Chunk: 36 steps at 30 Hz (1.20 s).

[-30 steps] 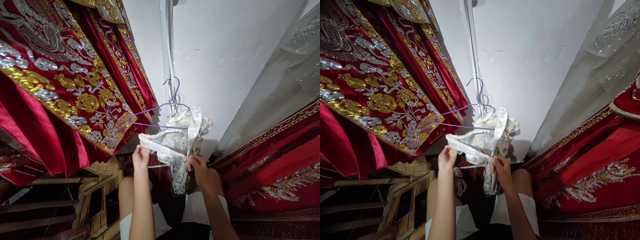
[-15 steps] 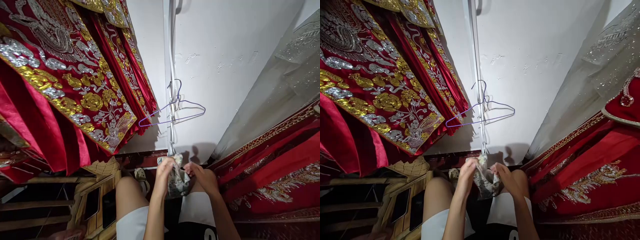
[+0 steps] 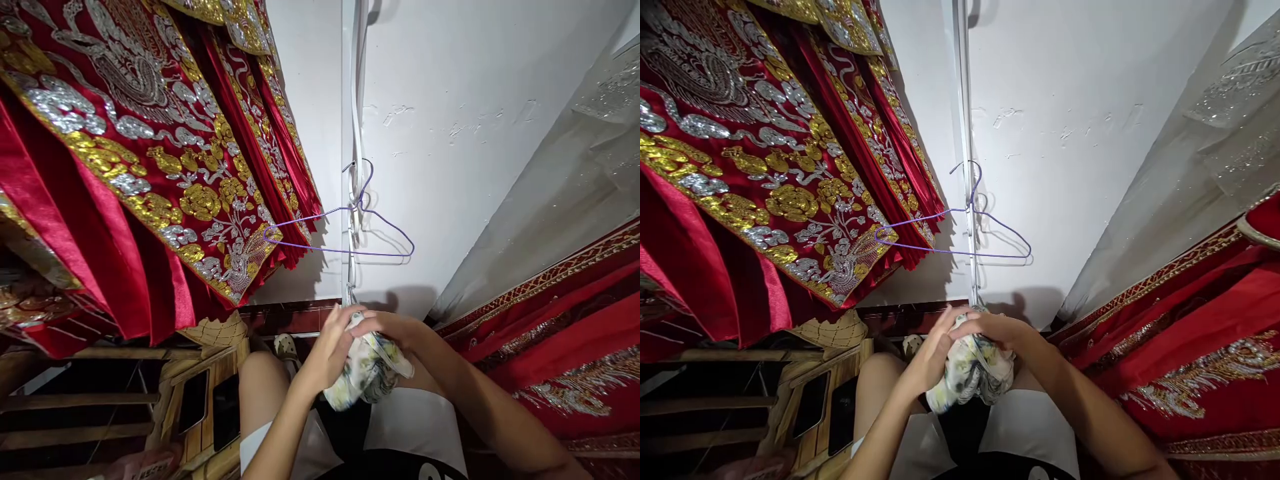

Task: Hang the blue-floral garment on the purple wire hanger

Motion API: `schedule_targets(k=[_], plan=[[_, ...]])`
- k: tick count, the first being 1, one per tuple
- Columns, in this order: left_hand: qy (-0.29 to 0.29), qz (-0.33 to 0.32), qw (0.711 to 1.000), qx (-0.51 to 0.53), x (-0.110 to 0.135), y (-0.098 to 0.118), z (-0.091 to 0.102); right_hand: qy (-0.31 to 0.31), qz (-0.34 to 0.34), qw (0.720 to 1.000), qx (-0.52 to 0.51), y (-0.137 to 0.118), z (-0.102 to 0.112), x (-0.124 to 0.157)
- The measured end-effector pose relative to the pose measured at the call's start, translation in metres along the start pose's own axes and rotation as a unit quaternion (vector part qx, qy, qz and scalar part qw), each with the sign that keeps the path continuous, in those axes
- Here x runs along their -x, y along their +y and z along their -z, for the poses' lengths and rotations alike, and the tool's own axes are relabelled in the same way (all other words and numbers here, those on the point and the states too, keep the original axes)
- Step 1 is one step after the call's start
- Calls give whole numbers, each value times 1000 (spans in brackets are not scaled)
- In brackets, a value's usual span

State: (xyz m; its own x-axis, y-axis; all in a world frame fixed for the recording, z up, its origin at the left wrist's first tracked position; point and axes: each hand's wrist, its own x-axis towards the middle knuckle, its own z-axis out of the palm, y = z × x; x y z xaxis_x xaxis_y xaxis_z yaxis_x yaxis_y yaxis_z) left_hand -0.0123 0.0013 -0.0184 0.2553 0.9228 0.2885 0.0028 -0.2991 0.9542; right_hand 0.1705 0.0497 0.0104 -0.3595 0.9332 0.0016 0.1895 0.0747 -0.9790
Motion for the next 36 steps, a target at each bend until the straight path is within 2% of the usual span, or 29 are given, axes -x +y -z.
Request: schedule_targets(k=[1,3,4,5,8,10,12,14,16,19,21,24,26,28,32,36], plan=[[-27,39,999,23,0,-9,3,-80,-31,996,11,-10,2,-1],[-61,102,992,51,4,-29,8,-251,-99,963,11,-25,9,-2],[-65,125,989,54,7,-37,13,-288,-112,951,14,-30,13,-3],[-67,140,987,48,10,-45,18,-286,-113,951,17,-33,17,-4],[-44,135,990,-25,13,-58,44,-183,-86,978,58,-37,33,-8],[-9,100,990,-104,8,-59,65,-97,-47,984,141,-39,47,-14],[43,73,983,-164,-1,-53,85,30,14,971,235,-40,62,-24],[82,75,972,-205,-13,-42,99,153,64,943,289,-38,78,-38],[92,89,960,-249,-25,-28,107,215,93,924,301,-31,92,-52],[102,95,949,-282,-40,-9,109,209,112,926,292,-13,110,-66],[117,77,957,-253,-49,2,109,205,120,929,284,-3,118,-65],[120,-7,967,-224,-60,17,109,247,120,920,279,1,127,-50],[102,-72,963,-238,-67,30,107,274,111,917,268,-4,132,-35],[75,-111,958,-253,-71,44,103,284,103,918,258,-11,136,-21],[58,-96,970,-218,-73,67,95,291,96,914,267,-21,139,-4],[46,-62,972,-221,-69,75,98,296,107,906,282,-23,135,0]])
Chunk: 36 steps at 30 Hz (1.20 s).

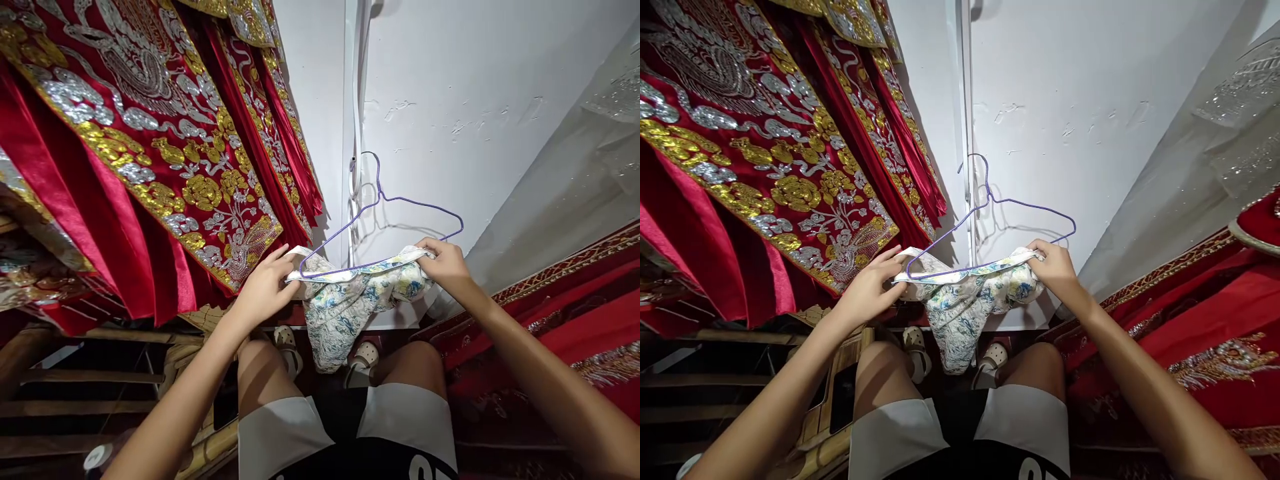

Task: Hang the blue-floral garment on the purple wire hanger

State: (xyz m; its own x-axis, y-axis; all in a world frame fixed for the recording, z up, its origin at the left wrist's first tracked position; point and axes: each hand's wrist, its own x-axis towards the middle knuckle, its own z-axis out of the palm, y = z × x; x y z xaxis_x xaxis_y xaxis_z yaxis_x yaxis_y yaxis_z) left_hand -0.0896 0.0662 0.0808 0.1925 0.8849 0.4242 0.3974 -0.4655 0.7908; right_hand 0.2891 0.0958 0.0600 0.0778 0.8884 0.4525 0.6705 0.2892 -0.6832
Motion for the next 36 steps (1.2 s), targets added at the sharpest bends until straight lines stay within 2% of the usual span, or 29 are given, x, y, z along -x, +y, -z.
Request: schedule_targets(k=[2,5,11,17,20,22,25,28,30,33,36], plan=[[-5,5,1000,-22,2,-1,5,-8,-4,1000,0,-2,-3,1],[17,20,1000,-14,4,-2,14,-21,-18,1000,2,-6,-7,1],[4,-61,992,-114,7,1,14,-32,-31,999,1,-7,-14,3],[4,-50,995,-84,15,-1,11,-22,-17,999,47,-2,-15,1],[25,-42,996,-72,13,-3,14,-33,-18,999,18,-4,-14,2],[48,-52,996,-60,4,-1,11,-47,-17,999,-19,-6,-15,6],[79,-73,993,-46,-20,7,-2,-79,-24,994,-76,-13,-24,18],[80,-89,987,-105,-49,12,-19,-126,-20,986,-110,-22,-35,31],[69,-114,977,-165,-66,10,-25,-134,7,986,-102,-28,-37,37],[49,-128,967,-217,-79,4,-23,-73,28,993,-87,-33,-27,41],[24,-108,961,-254,-80,4,-14,63,-42,995,-69,-31,-2,36]])
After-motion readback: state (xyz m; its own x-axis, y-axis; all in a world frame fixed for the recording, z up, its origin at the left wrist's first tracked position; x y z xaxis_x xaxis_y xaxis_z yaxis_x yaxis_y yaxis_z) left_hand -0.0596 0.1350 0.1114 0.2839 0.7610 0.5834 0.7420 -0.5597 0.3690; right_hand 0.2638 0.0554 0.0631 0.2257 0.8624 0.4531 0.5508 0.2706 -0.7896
